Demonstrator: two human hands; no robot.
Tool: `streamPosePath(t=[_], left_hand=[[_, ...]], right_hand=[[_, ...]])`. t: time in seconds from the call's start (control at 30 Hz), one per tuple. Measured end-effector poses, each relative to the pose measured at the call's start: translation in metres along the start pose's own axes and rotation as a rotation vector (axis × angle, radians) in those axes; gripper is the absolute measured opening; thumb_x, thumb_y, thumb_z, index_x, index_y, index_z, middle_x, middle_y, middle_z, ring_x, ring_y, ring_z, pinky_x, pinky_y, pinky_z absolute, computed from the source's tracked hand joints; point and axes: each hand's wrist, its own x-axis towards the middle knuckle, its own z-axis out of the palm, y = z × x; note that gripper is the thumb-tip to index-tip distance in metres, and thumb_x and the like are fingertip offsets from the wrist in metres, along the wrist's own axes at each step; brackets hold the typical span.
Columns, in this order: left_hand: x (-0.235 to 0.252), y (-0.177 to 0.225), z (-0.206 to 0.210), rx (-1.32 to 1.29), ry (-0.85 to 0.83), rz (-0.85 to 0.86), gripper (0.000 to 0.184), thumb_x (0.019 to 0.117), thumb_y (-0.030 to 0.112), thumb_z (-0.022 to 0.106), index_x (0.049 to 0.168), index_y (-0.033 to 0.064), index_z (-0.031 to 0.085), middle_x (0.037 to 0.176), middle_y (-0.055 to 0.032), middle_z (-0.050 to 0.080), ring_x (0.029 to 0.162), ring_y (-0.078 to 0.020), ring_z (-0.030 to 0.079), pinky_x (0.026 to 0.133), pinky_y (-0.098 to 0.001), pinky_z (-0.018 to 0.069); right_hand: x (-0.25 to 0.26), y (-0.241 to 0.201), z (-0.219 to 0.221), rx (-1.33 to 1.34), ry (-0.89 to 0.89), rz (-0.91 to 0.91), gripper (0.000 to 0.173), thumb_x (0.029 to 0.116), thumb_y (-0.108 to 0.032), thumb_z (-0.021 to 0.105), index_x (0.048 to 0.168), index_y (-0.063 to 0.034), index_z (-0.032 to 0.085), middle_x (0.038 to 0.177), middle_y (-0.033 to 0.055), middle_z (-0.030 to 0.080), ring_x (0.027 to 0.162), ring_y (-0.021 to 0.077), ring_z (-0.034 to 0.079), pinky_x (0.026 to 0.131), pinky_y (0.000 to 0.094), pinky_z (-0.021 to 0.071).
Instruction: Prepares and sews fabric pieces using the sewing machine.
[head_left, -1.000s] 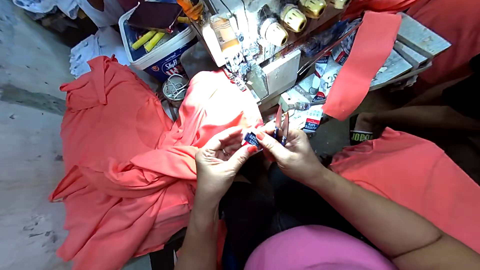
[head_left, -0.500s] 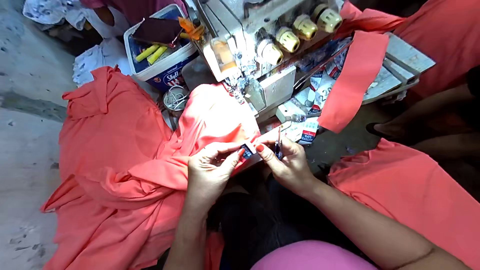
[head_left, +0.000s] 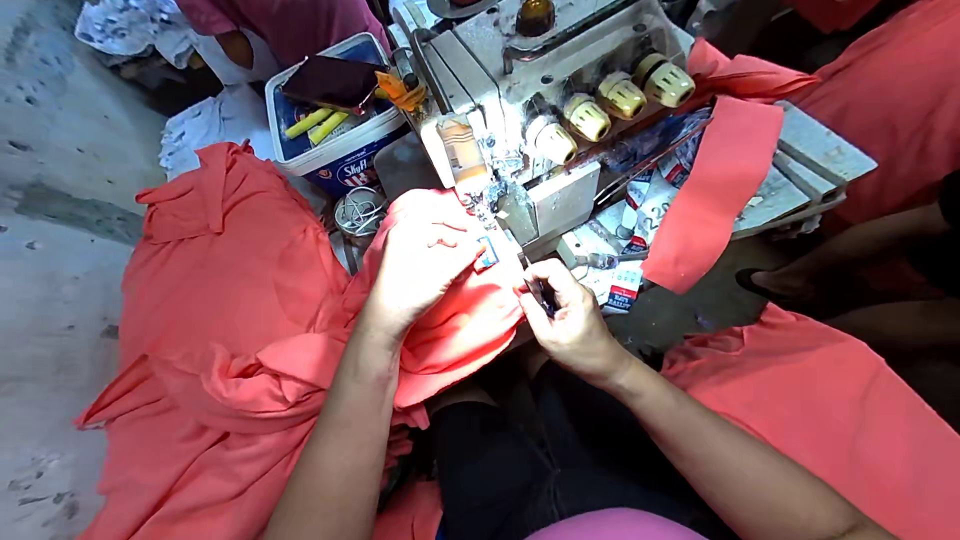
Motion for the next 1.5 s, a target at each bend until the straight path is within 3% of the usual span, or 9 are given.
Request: streamPosePath(t=[0.2,0.3,0.47,0.53,0.6,0.67,0.87,1.07,1.5], left_hand=[[0.008,0.002,0.000,0.116,-0.039,0.013,0.036,0.0817,-0.003,0.077,0.114,0.0045,0.062,0.102,-0.0065,0.067,0.082,-0.0081,0.065,0.068,-0.0230,0.0547],[0.008,0.005,0.000,0.137,-0.042,-0.002,0.042,0.0808,-0.002,0.079,0.117,0.0050,0.058,0.090,-0.0046,0.069,0.077,-0.0076,0.065,0.066,-0.0235,0.0541],[0.009,0.003,0.009,0.307,0.018,0.129,0.034,0.0834,0.002,0.075,0.113,0.0044,0.059,0.084,-0.0026,0.068,0.067,-0.0048,0.063,0.058,-0.0201,0.0513],[0.004,0.001,0.017,0.526,0.069,0.279,0.013,0.0909,0.007,0.070,0.102,0.0013,0.069,0.095,-0.0090,0.070,0.085,-0.0158,0.067,0.075,-0.0332,0.0558],[-0.006,-0.005,0.022,0.704,0.063,0.449,0.017,0.0970,0.007,0.060,0.101,0.0003,0.076,0.112,-0.0173,0.070,0.107,-0.0308,0.067,0.092,-0.0465,0.0532],[-0.016,-0.010,0.025,0.817,0.055,0.550,0.022,0.0977,0.005,0.055,0.104,0.0000,0.076,0.124,-0.0187,0.070,0.117,-0.0349,0.066,0.098,-0.0485,0.0515],[-0.017,-0.017,0.031,0.903,0.139,0.626,0.022,0.0979,0.003,0.056,0.108,-0.0006,0.075,0.113,-0.0163,0.073,0.102,-0.0313,0.071,0.084,-0.0435,0.0559],[-0.011,-0.019,0.031,0.879,0.145,0.627,0.021,0.0991,0.006,0.057,0.105,-0.0001,0.076,0.109,-0.0162,0.074,0.103,-0.0314,0.071,0.087,-0.0432,0.0556],[-0.007,-0.016,0.029,0.889,0.121,0.599,0.020,0.0989,0.006,0.057,0.104,0.0007,0.076,0.101,-0.0156,0.073,0.095,-0.0311,0.070,0.080,-0.0433,0.0551]], right_hand=[[0.005,-0.006,-0.001,-0.060,-0.060,0.001,0.039,0.0937,-0.001,0.061,0.132,0.0050,0.063,0.112,0.0150,0.072,0.097,0.0116,0.069,0.088,0.0235,0.0554],[0.008,-0.011,-0.004,-0.120,-0.105,0.030,0.041,0.0919,-0.001,0.059,0.132,0.0039,0.065,0.102,0.0140,0.072,0.085,0.0137,0.067,0.078,0.0258,0.0551],[0.009,-0.014,-0.006,-0.084,-0.148,0.104,0.041,0.0939,-0.002,0.058,0.134,0.0048,0.063,0.109,0.0151,0.073,0.093,0.0149,0.069,0.085,0.0275,0.0550],[0.010,-0.015,-0.006,-0.052,-0.149,0.125,0.039,0.0973,-0.006,0.059,0.135,0.0030,0.063,0.109,0.0125,0.073,0.095,0.0104,0.069,0.086,0.0243,0.0547],[0.012,-0.015,-0.007,-0.010,-0.154,0.157,0.039,0.0985,-0.008,0.058,0.136,0.0016,0.062,0.106,0.0097,0.073,0.088,0.0049,0.066,0.081,0.0199,0.0536],[0.012,-0.015,-0.008,0.021,-0.166,0.179,0.038,0.0993,-0.008,0.056,0.135,0.0021,0.062,0.103,0.0085,0.072,0.081,0.0031,0.064,0.076,0.0188,0.0530],[0.011,-0.013,-0.006,0.086,-0.136,0.180,0.041,0.0984,-0.007,0.056,0.138,0.0030,0.059,0.104,0.0077,0.072,0.077,-0.0018,0.061,0.072,0.0145,0.0518],[0.009,-0.015,-0.005,0.144,-0.094,0.253,0.051,0.0961,-0.007,0.059,0.146,0.0009,0.048,0.077,-0.0018,0.061,0.063,-0.0030,0.055,0.063,0.0136,0.0486],[0.006,-0.011,-0.001,0.172,-0.045,0.233,0.048,0.0946,-0.005,0.061,0.141,0.0015,0.050,0.078,-0.0027,0.060,0.064,-0.0038,0.054,0.062,0.0122,0.0484]])
